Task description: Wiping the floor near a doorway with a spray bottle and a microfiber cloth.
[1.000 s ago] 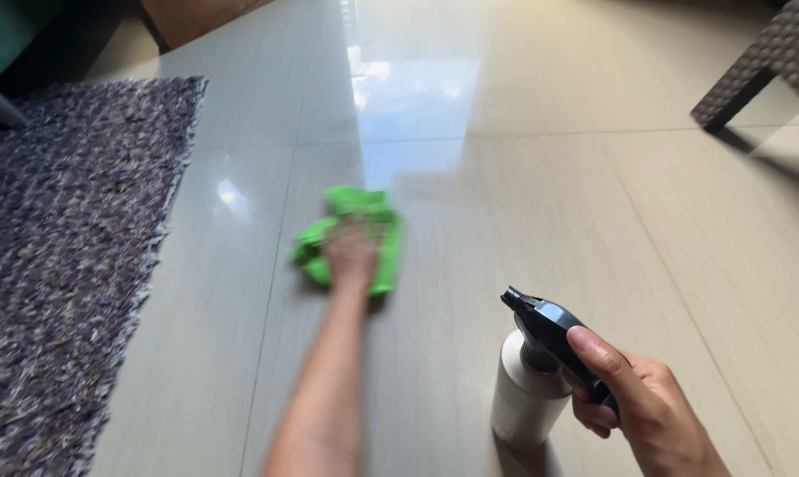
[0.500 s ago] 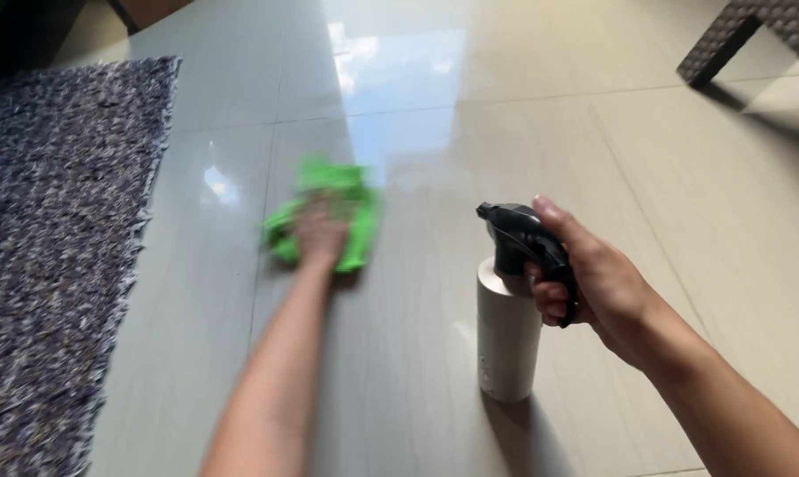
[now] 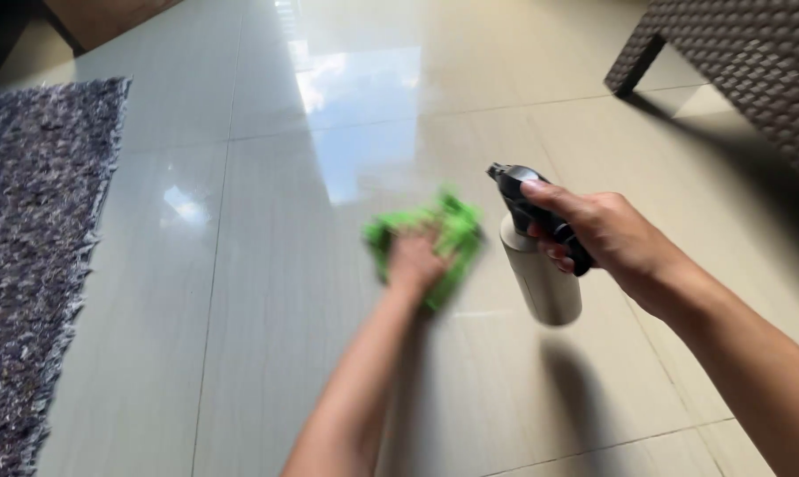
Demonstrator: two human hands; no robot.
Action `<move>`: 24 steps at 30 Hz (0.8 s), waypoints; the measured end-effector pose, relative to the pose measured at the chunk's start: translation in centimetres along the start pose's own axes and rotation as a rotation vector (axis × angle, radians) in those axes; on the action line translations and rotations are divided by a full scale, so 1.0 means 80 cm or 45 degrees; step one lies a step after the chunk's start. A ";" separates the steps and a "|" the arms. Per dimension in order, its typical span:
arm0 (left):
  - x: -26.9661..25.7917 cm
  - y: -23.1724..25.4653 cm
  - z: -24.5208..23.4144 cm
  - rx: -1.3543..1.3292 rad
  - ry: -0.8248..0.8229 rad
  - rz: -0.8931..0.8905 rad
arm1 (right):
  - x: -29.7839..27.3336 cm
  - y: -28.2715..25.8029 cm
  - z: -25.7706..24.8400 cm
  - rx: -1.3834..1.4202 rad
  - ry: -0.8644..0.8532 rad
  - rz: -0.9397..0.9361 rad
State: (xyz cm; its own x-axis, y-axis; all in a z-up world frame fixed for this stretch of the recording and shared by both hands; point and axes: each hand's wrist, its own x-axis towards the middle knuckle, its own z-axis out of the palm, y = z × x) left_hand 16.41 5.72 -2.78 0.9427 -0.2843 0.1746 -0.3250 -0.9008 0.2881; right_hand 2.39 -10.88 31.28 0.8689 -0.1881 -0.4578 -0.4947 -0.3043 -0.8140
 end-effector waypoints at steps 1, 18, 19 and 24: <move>-0.027 0.047 -0.019 -0.150 -0.098 0.152 | 0.002 0.001 -0.005 -0.040 -0.018 -0.098; -0.360 -0.153 -0.133 0.291 0.116 -0.266 | -0.111 -0.011 0.040 -0.337 -0.463 0.033; -0.387 -0.170 -0.145 0.326 0.114 -0.479 | -0.127 -0.012 0.046 -0.349 -0.525 0.024; -0.567 -0.341 -0.150 0.380 0.558 -0.788 | -0.180 -0.002 0.064 -0.380 -0.639 0.031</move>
State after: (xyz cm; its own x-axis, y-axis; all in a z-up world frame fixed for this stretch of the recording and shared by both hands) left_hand -18.38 47.12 -7.27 0.8094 0.3926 0.4367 0.3376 -0.9196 0.2010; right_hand -10.01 -3.32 36.15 0.7215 0.2453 -0.6475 -0.4336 -0.5691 -0.6987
